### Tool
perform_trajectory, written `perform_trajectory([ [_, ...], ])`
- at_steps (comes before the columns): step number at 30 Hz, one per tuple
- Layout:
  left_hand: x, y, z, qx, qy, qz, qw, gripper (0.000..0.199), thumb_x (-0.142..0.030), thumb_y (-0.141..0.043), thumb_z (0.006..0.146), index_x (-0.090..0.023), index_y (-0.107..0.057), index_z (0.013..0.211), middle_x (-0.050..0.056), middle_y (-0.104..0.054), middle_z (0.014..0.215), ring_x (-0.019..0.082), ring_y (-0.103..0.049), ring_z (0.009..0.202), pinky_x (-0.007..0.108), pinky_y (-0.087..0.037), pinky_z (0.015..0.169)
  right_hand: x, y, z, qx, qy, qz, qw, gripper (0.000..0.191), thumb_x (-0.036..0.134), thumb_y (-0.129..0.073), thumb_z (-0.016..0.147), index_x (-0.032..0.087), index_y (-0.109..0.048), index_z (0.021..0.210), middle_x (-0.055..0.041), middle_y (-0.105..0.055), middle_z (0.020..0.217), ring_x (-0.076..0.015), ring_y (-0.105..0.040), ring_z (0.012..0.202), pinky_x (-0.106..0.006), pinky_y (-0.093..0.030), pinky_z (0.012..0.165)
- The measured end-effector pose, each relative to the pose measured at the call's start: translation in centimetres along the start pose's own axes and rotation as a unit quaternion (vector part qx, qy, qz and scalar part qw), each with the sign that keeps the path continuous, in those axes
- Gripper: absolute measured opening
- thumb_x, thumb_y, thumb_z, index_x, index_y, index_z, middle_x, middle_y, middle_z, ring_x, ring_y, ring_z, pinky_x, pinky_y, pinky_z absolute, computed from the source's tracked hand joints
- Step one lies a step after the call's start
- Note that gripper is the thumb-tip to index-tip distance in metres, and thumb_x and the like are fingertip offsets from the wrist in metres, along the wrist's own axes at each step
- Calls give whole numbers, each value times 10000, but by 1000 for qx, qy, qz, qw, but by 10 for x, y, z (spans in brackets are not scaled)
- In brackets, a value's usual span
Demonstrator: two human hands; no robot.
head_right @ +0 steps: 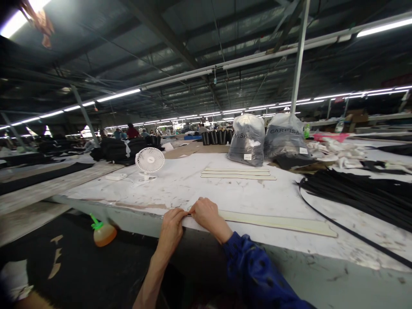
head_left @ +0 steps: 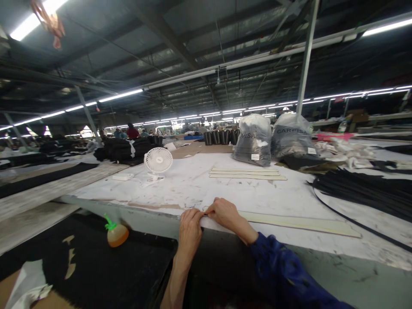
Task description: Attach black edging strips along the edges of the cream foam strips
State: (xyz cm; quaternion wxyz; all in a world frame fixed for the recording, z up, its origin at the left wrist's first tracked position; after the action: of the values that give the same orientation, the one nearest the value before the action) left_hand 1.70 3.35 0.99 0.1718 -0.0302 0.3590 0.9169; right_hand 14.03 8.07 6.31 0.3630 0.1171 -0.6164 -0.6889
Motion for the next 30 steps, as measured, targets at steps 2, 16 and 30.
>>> perform_trajectory([
  [2, -3, 2, 2, 6, 0, 11, 1000, 320, -56, -415, 824, -195, -675, 948, 64, -670, 893, 220, -583, 893, 394, -437, 835, -7, 1, 0, 14, -8, 26, 1000, 302, 239, -553, 813, 328, -715, 1051, -58, -649, 1027, -209, -601, 969, -309, -449, 797],
  [16, -3, 3, 2, 9, 7, 26, 1000, 366, -41, -388, 820, -213, -688, 939, 63, -682, 907, 207, -589, 886, 421, -392, 890, -56, 26, -27, 28, -1, 126, 992, 259, 252, -549, 788, 238, -759, 940, -25, -724, 817, -164, -622, 746, -246, -433, 680],
  [30, -3, 4, 0, 6, 12, 15, 1000, 349, -63, -383, 844, -207, -683, 946, 57, -684, 905, 208, -596, 885, 423, -363, 901, -53, 22, -32, 16, -52, 34, 998, 283, 190, -570, 790, 313, -752, 968, -22, -715, 978, -206, -635, 933, -287, -454, 827],
])
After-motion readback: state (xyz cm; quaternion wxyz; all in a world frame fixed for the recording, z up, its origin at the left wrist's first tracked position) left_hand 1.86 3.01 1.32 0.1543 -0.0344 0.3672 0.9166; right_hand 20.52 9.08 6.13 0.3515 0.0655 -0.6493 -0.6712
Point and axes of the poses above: each hand's wrist, its own z-axis towards the middle knuckle, its own y-axis out of the back of the hand, x = y × z, the point moved 5 cm from there along z, towards the middle knuckle
